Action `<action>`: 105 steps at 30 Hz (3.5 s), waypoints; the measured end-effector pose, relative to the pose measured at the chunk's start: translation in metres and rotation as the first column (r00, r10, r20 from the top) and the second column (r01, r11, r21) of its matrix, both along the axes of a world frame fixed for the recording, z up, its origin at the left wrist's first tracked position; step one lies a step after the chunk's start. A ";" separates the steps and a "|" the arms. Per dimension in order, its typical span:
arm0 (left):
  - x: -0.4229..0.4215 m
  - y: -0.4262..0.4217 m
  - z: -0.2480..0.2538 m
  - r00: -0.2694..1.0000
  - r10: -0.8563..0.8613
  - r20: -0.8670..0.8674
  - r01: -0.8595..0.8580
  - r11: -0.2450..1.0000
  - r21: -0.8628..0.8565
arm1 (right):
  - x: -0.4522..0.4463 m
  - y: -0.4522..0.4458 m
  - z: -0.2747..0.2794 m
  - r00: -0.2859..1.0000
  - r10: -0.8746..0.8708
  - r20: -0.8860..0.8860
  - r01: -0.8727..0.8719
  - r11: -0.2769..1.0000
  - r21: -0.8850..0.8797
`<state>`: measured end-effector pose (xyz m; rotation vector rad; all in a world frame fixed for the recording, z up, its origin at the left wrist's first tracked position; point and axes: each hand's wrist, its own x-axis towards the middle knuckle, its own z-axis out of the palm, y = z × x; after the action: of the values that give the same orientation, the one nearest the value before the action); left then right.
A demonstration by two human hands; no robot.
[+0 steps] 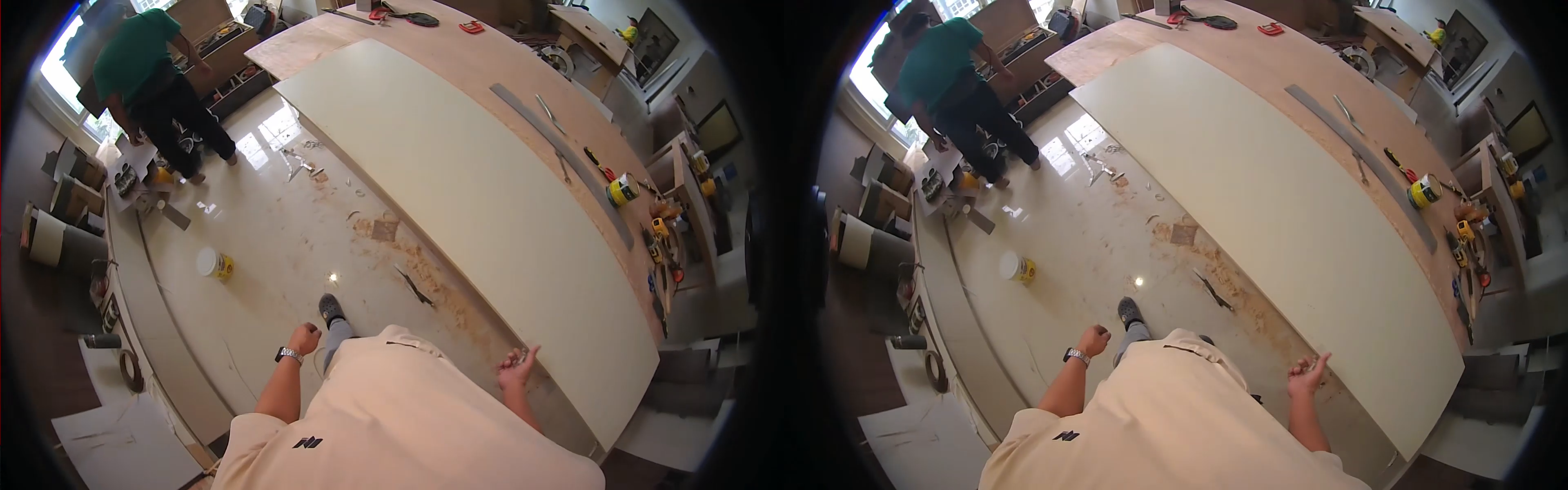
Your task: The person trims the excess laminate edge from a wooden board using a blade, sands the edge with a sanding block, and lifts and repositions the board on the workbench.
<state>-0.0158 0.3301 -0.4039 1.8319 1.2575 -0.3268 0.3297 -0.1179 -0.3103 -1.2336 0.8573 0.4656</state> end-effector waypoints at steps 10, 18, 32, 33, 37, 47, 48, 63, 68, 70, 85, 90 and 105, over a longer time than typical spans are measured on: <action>-0.135 0.166 -0.030 0.975 0.103 -0.199 -0.102 0.995 0.014 | -0.060 0.137 -0.088 0.600 0.777 -0.189 -0.770 0.499 -0.398; -0.118 0.272 0.006 0.880 0.474 0.020 -0.461 0.866 -0.192 | 0.032 0.428 -0.065 0.689 0.694 0.209 -0.633 0.716 -0.295; 0.047 0.381 0.044 0.994 -0.007 0.110 0.021 0.992 -0.122 | 0.046 0.478 -0.119 0.877 0.420 0.233 -0.431 0.902 -0.004; 0.059 0.395 0.045 0.992 0.047 0.120 -0.026 0.985 -0.171 | 0.045 0.481 -0.118 0.873 0.419 0.250 -0.430 0.903 -0.011; 0.125 0.466 0.041 0.937 0.288 0.199 -0.192 0.898 -0.397 | 0.049 0.501 -0.125 0.868 0.328 0.372 -0.332 0.942 -0.054; 0.315 0.612 0.077 0.736 0.415 0.535 -0.193 0.886 -0.422 | 0.029 0.527 -0.087 0.880 0.328 0.344 -0.190 0.906 -0.378; 0.329 0.623 0.077 0.712 0.431 0.555 -0.220 0.887 -0.407 | 0.027 0.534 -0.078 0.890 0.338 0.305 -0.192 0.887 -0.420; 0.375 0.728 0.009 0.800 0.327 0.503 0.065 0.786 -0.614 | 0.012 0.585 0.028 0.929 0.259 -0.266 -0.370 0.586 -0.721; 0.383 0.764 -0.004 0.824 0.131 0.551 0.349 0.649 -0.676 | -0.040 0.589 0.008 0.990 0.075 -0.118 -0.138 0.672 -0.728; 0.388 0.767 -0.009 0.817 0.078 0.571 0.391 0.654 -0.648 | -0.065 0.585 0.006 0.988 0.034 -0.148 -0.130 0.688 -0.714; 0.381 0.766 0.038 0.764 -0.514 0.391 0.596 0.794 -0.120 | -0.250 0.552 -0.039 0.905 -0.103 -0.412 -0.220 0.717 -0.662; 0.385 0.784 0.033 0.649 -0.667 0.366 0.715 0.699 0.006 | -0.291 0.517 -0.081 0.892 -0.087 -0.444 -0.222 0.771 -0.597; 0.427 0.355 0.123 0.262 -0.736 0.624 0.586 0.635 0.503 | -0.408 0.332 -0.127 0.984 -0.168 0.065 0.124 0.372 -0.920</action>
<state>0.4114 0.6854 -0.2811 2.1956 -0.2198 0.2024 -0.0784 0.2144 -0.4370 -2.1688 1.3305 -0.2434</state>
